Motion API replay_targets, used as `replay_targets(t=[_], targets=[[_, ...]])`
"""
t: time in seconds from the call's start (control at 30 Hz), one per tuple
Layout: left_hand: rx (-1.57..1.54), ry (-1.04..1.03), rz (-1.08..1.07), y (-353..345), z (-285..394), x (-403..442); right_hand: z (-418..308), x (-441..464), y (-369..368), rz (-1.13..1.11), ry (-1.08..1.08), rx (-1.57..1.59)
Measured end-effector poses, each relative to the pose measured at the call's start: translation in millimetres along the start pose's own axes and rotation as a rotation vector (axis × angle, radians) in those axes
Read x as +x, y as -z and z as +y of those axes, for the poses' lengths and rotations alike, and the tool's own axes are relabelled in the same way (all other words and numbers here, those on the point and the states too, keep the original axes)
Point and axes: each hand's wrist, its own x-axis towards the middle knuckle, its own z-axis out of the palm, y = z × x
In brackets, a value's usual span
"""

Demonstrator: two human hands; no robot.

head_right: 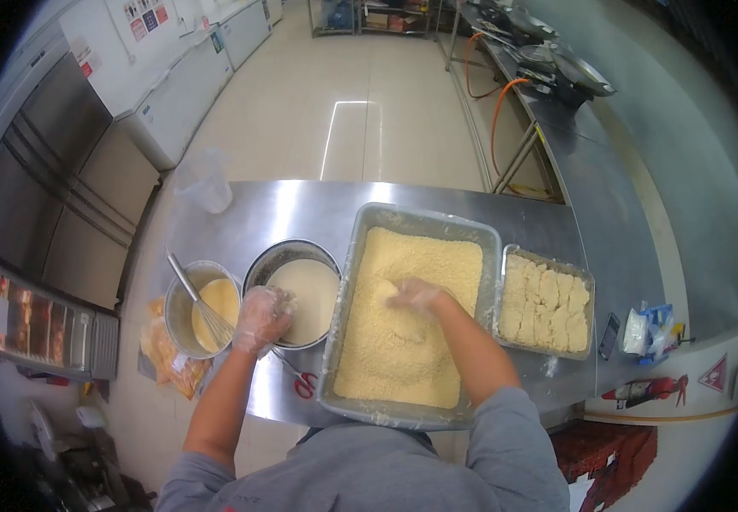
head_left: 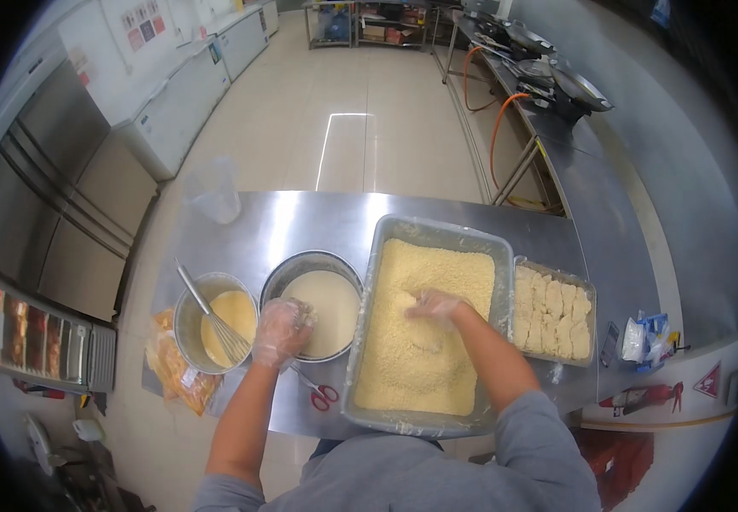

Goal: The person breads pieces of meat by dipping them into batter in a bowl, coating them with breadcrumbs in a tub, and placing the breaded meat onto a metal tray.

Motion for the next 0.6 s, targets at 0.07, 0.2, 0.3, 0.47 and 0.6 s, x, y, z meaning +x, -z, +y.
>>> replay_targets(t=[0.07, 0.2, 0.3, 0.47, 0.6], targets=[[-0.014, -0.014, -0.005, 2.4, 0.7, 1.3, -4.8, -10.7, 3.9, 0.03, 0.068, 0.12], [-0.021, -0.041, 0.02, -2.8, -5.0, -1.3, -10.9, -36.8, 10.3, 0.065, 0.176, 0.453], [-0.02, -0.008, -0.012, 2.6, -0.3, 0.1, -10.8, -46.1, 6.3, 0.174, 0.239, 0.584], [-0.02, 0.006, -0.031, 2.2, -1.4, 0.0, -5.1, -53.3, 0.3, 0.433, 0.379, 0.495], [-0.034, 0.036, -0.044, 4.7, 3.6, -0.5, 2.5, -54.2, -2.6, 0.523, 0.325, 0.414]])
